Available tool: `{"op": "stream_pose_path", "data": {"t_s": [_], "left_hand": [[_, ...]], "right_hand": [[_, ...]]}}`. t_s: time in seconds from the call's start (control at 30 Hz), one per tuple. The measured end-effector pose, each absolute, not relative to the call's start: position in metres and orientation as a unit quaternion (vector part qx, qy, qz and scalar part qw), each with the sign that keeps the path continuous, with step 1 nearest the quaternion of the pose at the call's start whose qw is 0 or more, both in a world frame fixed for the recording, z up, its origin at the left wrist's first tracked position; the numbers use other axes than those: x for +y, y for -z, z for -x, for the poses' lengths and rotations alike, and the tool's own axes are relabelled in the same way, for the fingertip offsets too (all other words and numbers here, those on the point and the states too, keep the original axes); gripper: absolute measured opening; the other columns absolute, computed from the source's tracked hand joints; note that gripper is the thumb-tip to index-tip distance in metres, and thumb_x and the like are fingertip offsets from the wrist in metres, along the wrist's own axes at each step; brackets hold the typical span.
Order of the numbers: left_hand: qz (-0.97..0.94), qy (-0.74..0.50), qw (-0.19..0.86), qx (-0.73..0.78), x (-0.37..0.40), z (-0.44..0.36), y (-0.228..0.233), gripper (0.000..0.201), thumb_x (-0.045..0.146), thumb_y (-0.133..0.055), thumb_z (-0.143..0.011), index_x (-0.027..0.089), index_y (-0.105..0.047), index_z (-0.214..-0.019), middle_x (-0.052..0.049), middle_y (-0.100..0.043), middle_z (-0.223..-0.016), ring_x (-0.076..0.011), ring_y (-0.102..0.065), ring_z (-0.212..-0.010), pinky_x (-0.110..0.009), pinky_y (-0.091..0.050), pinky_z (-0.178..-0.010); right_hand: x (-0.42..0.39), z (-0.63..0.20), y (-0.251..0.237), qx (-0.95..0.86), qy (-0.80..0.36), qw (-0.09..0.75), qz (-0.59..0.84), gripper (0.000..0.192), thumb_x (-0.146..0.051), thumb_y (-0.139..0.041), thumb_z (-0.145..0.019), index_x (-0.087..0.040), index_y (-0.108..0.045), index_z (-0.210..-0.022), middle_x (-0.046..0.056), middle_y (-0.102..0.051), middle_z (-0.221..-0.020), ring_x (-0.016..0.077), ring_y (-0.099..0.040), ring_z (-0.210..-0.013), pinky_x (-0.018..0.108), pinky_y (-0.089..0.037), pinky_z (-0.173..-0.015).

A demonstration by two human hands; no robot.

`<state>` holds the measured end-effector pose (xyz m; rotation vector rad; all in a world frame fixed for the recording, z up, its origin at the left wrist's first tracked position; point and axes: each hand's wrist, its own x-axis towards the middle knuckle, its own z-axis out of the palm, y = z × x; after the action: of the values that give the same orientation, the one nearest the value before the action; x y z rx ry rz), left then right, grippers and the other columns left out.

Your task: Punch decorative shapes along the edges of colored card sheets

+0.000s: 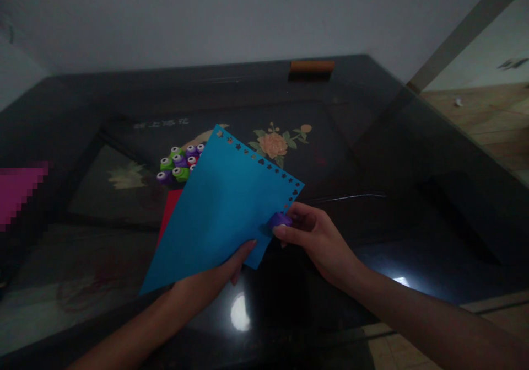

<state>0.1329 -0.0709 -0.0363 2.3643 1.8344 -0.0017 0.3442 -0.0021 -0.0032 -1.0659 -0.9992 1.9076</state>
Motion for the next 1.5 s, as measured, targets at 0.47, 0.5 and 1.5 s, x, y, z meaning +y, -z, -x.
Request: {"op": "stream_pose_path", "data": {"t_s": [0.47, 0.5, 1.5], "left_hand": [[-0.774, -0.053, 0.138, 0.616, -0.069, -0.129, 0.035, 0.036, 0.043, -0.037, -0.088, 0.026, -0.068, -0.096, -0.002, -0.058, -0.062, -0.0147, -0.050, -0.048, -0.028, -0.044, -0.057], [-0.769, -0.067, 0.148, 0.618, -0.069, -0.129, 0.035, 0.036, 0.044, -0.037, -0.088, 0.026, -0.068, -0.097, -0.002, -0.057, -0.061, -0.0147, -0.051, -0.049, -0.027, -0.045, -0.058], [-0.775, -0.089, 0.070, 0.621, -0.073, -0.121, 0.055, 0.030, 0.039, -0.048, -0.087, 0.025, -0.065, -0.107, -0.012, -0.069, -0.103, -0.0308, -0.065, -0.093, -0.049, -0.049, -0.086]], "right_hand": [[-0.002, -0.343, 0.005, -0.378, -0.745, 0.370, 0.405, 0.024, -0.027, -0.079, -0.061, -0.020, -0.066, -0.080, -0.001, -0.064, -0.076, 0.0118, -0.057, -0.070, 0.026, -0.045, -0.069], [-0.002, -0.343, 0.006, -0.377, -0.747, 0.371, 0.403, 0.025, -0.027, -0.079, -0.061, -0.020, -0.066, -0.081, -0.001, -0.065, -0.078, 0.0125, -0.058, -0.072, 0.027, -0.046, -0.071], [0.006, -0.339, 0.009, -0.422, -0.727, 0.385, 0.382, 0.023, -0.027, -0.078, -0.063, -0.021, -0.067, -0.083, 0.000, -0.067, -0.081, 0.0146, -0.061, -0.077, 0.030, -0.047, -0.077]]}}
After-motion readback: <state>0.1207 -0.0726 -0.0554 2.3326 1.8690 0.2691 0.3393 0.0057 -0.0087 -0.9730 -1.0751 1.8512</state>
